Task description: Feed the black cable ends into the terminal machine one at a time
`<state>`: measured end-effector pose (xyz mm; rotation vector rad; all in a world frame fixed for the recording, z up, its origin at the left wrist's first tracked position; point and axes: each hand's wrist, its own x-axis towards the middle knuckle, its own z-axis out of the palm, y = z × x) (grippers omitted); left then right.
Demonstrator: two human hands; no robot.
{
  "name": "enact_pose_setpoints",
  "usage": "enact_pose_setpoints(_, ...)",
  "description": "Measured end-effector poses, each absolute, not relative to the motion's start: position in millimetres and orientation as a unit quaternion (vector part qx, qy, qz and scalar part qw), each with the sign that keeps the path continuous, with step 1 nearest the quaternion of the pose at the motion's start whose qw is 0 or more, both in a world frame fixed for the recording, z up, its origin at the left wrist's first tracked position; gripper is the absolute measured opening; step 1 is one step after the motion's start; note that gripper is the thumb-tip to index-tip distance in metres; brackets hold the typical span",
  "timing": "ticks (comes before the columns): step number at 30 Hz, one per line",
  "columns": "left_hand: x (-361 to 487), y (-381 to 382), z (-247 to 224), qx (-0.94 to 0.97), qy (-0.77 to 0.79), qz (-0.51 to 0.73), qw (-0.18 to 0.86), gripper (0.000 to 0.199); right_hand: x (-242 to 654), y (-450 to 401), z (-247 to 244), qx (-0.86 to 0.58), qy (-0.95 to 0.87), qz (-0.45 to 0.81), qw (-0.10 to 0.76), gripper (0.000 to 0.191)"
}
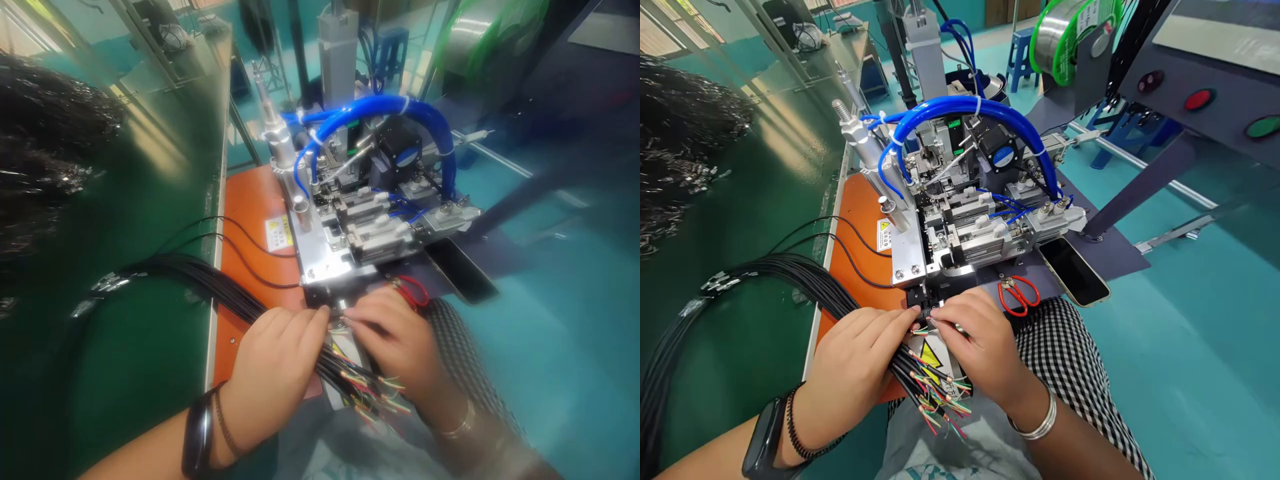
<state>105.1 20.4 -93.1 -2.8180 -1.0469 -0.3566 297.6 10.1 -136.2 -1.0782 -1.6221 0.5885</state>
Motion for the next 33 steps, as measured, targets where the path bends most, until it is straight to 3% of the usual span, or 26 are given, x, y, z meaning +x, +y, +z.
enact_pose_setpoints(5, 105.3, 24.0, -95.0, -0.924, -0.354, -0.145, 0.021, 0.034, 296.4, 8.1, -135.1, -0.468, -0.667, 0.247, 0.524, 0.011)
enact_pose_setpoints(13, 108.6, 28.5, -93.7, -0.897, -0.406, -0.171, -0.018, 0.007, 293.8, 2.3, -130.9, -0.505, -0.630, 0.268, 0.526, 0.017)
enact_pose_setpoints(17, 109.7, 28.8, -92.0, -0.887, -0.427, -0.174, 0.003, 0.012, 292.5, 1.5, -130.3, -0.438, -0.701, 0.280, 0.488, 0.015)
enact_pose_setpoints(23, 109.7, 28.3, -92.1, -0.887, -0.423, -0.184, 0.027, 0.018, 284.6, 5.0, -129.0, -0.546, -0.602, 0.321, 0.487, 0.006)
enact_pose_setpoints(28, 107.7, 28.3, -96.4, -0.889, -0.423, -0.171, 0.031, 0.017, 282.0, 6.0, -125.8, -0.498, -0.673, 0.305, 0.454, 0.015)
enact_pose_setpoints(30, 107.7, 28.7, -97.5, -0.888, -0.427, -0.169, 0.039, 0.017, 282.8, 6.7, -127.3, -0.486, -0.701, 0.309, 0.420, 0.013)
enact_pose_setpoints(33, 108.0, 28.9, -97.2, -0.885, -0.431, -0.171, 0.041, 0.016, 283.8, 7.3, -130.5, -0.521, -0.650, 0.325, 0.448, 0.006)
